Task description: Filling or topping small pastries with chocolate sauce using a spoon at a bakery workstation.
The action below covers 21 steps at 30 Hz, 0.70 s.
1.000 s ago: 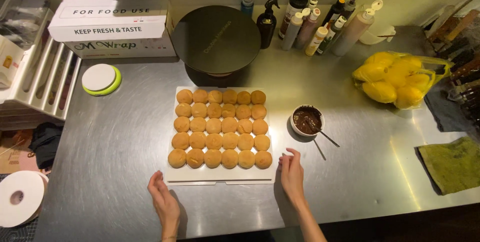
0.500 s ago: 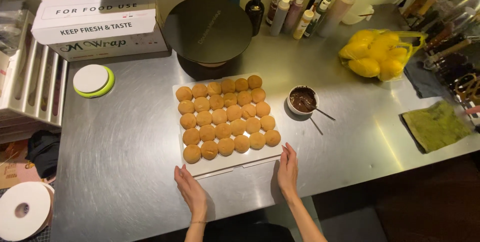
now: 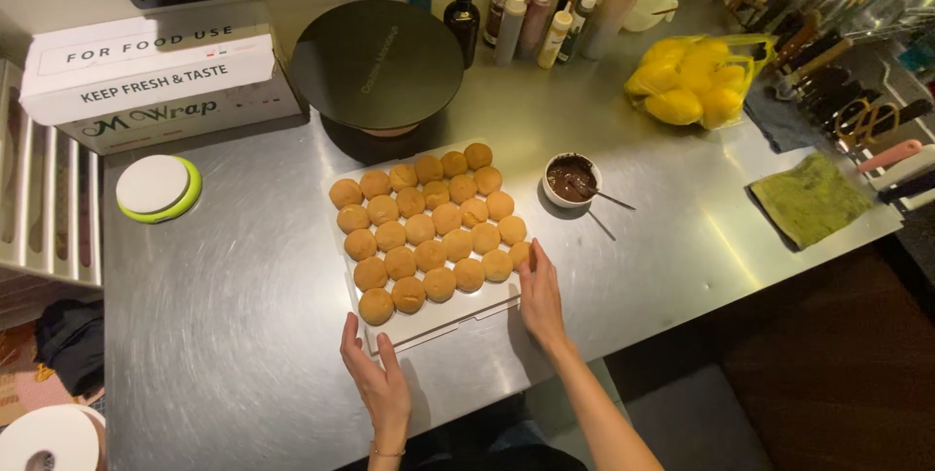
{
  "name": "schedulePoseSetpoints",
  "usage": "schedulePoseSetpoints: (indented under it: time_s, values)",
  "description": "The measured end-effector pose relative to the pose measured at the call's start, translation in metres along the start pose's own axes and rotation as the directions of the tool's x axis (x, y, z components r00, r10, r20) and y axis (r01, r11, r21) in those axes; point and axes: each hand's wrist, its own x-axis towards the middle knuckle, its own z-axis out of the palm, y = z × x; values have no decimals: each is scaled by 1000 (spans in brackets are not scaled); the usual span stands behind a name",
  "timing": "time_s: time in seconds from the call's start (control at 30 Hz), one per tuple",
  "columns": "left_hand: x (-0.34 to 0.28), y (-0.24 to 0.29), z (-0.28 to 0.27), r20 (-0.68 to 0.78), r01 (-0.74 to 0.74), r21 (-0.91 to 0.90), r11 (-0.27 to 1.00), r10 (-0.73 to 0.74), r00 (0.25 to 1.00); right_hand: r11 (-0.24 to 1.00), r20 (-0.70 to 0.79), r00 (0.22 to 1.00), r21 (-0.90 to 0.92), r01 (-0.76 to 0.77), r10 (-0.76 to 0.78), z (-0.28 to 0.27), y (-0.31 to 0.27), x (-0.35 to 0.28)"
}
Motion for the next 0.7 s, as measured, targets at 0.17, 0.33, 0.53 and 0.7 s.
schedulePoseSetpoints:
  time_s: [0.17,0.33,0.53,0.7]
  values:
    - [-4,29,21,-55,-103,2,995,103,993,967,-34,974,-131,218,-224,-5,12,2]
    - [-17,14,65,-191,-133,-49,990,121,974,785,-43,958,585,-205,282,-39,29,38]
    - [-47,14,151,-486,-20,-124,992,-43,873,-173,301,804,953,-247,513,-92,100,160]
    - [-133,-269,192,-358,57,-630,775,-355,864,-218,470,733,882,-419,493,-106,114,230]
